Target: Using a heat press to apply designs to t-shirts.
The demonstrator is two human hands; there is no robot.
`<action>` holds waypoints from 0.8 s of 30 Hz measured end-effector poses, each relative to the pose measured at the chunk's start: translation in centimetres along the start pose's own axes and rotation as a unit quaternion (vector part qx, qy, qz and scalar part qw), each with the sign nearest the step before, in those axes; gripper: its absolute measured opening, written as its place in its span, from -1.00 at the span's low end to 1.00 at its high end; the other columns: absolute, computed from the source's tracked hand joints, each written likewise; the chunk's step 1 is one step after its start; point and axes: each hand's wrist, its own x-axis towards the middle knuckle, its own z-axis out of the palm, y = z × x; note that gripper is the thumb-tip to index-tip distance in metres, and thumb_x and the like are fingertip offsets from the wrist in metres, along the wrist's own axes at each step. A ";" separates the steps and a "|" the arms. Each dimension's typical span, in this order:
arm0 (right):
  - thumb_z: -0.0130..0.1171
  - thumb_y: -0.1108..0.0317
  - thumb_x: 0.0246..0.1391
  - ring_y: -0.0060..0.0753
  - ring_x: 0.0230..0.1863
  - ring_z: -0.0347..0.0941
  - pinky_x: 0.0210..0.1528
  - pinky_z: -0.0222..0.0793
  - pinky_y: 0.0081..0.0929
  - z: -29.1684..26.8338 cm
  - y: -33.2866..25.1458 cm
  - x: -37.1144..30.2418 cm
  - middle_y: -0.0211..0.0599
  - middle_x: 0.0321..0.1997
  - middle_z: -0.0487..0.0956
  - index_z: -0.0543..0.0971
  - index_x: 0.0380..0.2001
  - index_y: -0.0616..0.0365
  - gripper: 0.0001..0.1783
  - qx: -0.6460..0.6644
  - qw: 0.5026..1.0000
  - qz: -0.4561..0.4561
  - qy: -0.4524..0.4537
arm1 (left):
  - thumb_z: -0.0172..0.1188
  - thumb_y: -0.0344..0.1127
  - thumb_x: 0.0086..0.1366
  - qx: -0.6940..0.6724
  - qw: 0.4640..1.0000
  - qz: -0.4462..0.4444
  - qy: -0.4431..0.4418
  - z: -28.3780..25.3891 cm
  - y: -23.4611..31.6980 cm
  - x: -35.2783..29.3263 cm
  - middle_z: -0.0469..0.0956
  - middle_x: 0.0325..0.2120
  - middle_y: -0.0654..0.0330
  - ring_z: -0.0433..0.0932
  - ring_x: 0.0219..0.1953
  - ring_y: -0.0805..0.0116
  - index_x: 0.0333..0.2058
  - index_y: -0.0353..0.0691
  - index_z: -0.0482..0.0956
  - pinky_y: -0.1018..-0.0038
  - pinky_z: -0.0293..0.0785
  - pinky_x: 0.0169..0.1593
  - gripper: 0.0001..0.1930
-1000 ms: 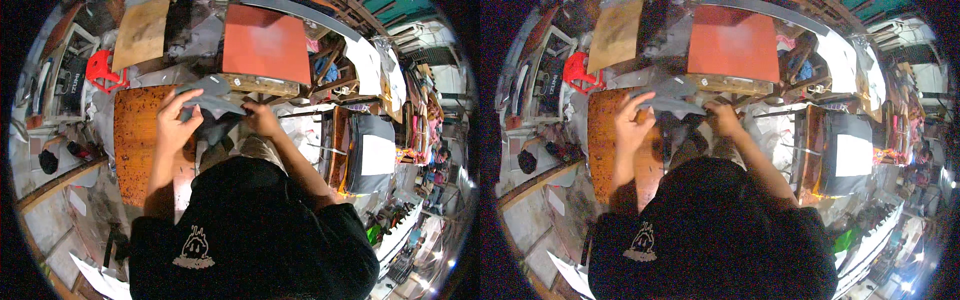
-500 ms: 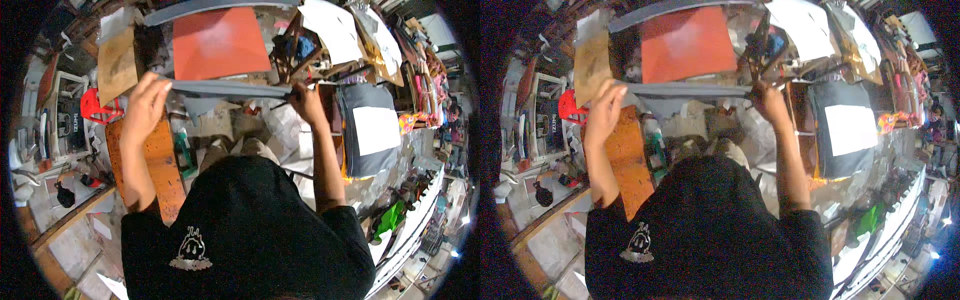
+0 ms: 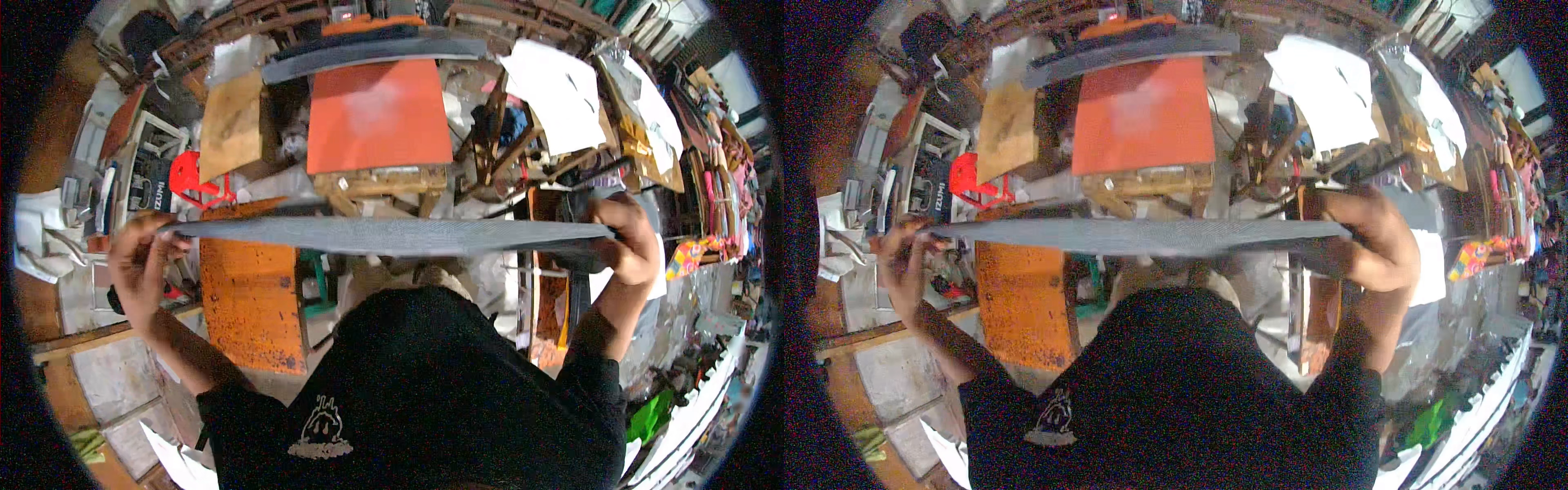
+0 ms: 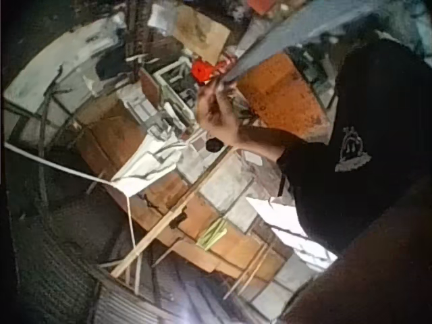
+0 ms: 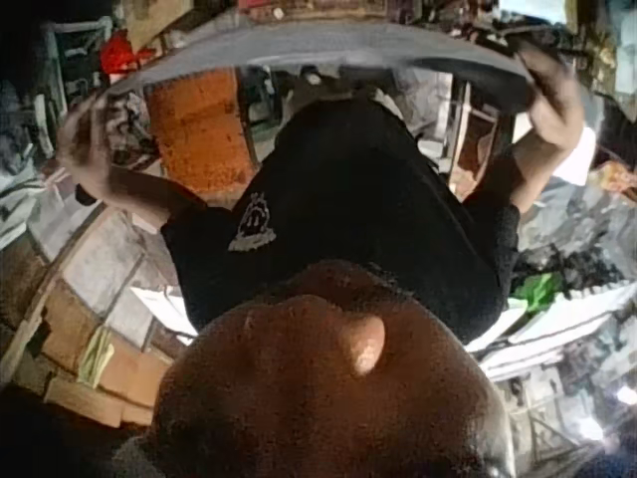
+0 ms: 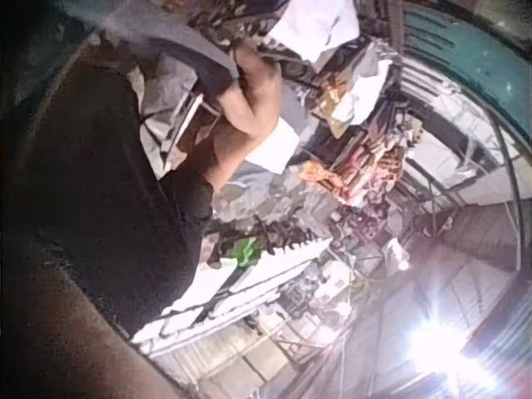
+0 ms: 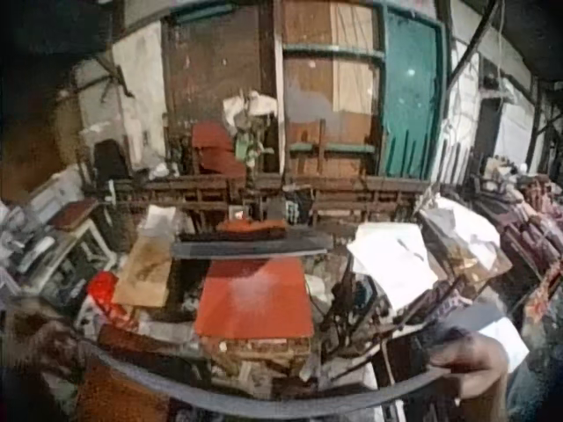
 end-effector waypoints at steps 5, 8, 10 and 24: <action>0.15 0.17 0.19 -0.39 -0.20 0.47 -0.11 0.36 -0.45 -1.4 -0.3 3.3 -0.21 -0.28 0.57 0.54 -0.16 0.38 -0.60 -0.062 0.961 0.005 0.268 | 0.11 -0.47 0.34 0.011 0.996 0.034 -0.084 -1.7 -0.3 8.6 0.56 -0.33 0.14 0.61 -0.35 0.40 -0.17 -0.40 0.51 0.52 0.54 -0.26 -0.86; 0.17 0.31 0.19 -0.53 -0.12 0.43 -0.02 0.33 -0.55 -5.3 1.6 10.0 -0.35 -0.18 0.56 0.52 -0.06 0.33 -0.66 -0.095 0.979 0.092 0.154 | 0.14 -0.30 0.38 -0.062 0.971 -0.064 -0.222 -0.2 -3.7 15.1 0.59 -0.38 0.22 0.63 -0.27 0.45 -0.16 -0.32 0.50 0.57 0.53 -0.17 -0.81; 0.22 0.24 0.18 -0.60 -0.18 0.43 -0.14 0.37 -0.55 -5.9 4.9 13.7 -0.37 -0.28 0.56 0.55 -0.15 0.31 -0.67 -0.109 0.969 0.094 0.202 | 0.14 -0.32 0.38 -0.087 0.949 -0.079 -0.293 2.4 -7.1 19.5 0.59 -0.38 0.21 0.64 -0.26 0.43 -0.18 -0.34 0.49 0.57 0.55 -0.17 -0.82; 0.28 0.50 -0.04 -0.44 -0.41 0.56 -0.34 0.45 -0.44 0.3 13.9 18.3 -0.11 -0.39 0.60 0.56 -0.37 0.30 -0.85 -0.196 0.918 -0.002 0.345 | 0.24 -0.48 0.10 0.005 0.993 0.117 0.003 12.7 -16.1 16.5 0.56 -0.04 0.18 0.54 -0.03 0.32 -0.28 -0.24 0.53 0.42 0.44 0.03 -0.83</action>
